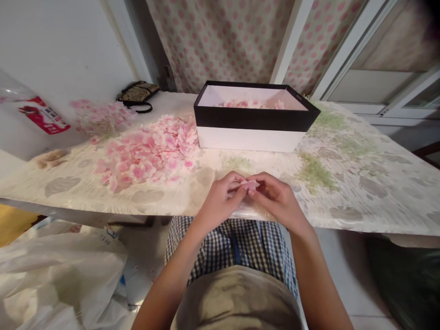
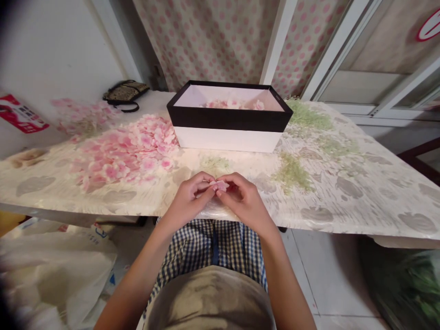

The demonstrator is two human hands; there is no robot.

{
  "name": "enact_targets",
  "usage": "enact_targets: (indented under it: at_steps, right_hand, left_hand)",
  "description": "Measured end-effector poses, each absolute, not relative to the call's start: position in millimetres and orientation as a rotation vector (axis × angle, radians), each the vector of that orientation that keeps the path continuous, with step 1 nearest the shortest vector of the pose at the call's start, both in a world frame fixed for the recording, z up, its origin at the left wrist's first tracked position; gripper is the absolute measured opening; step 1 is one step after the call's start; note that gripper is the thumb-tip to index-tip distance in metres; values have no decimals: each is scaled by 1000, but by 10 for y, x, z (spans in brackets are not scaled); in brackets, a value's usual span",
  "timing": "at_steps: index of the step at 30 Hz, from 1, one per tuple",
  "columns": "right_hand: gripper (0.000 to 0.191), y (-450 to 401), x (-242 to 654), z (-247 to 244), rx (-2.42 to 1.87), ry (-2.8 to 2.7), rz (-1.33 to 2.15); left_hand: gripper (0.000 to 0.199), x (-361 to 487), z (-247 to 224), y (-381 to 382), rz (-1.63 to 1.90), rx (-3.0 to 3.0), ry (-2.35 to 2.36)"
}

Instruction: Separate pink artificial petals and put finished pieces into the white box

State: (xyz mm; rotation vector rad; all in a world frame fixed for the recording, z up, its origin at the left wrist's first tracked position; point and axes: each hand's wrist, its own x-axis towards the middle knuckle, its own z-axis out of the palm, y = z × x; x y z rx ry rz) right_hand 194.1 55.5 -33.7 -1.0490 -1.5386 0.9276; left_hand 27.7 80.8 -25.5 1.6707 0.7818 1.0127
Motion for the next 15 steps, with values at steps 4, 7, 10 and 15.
enact_targets:
  at_steps: [4,7,10,15]
  right_hand:
    - [8,558,1931,-367,-1036,-1556,840]
    - [4,565,1916,-380,-1069,-1581,721]
    - [7,563,1902,-375,-1077,-1640,588]
    - [12,544,1887,-404,-1064,-1658,357]
  left_hand:
    - [10,269,-256,809,1000,1688,794]
    - [10,260,-257,807,986,1703,773]
    - [8,258,-255,798,979,1696,757]
    - [6,259,-262,791,959,1715,749]
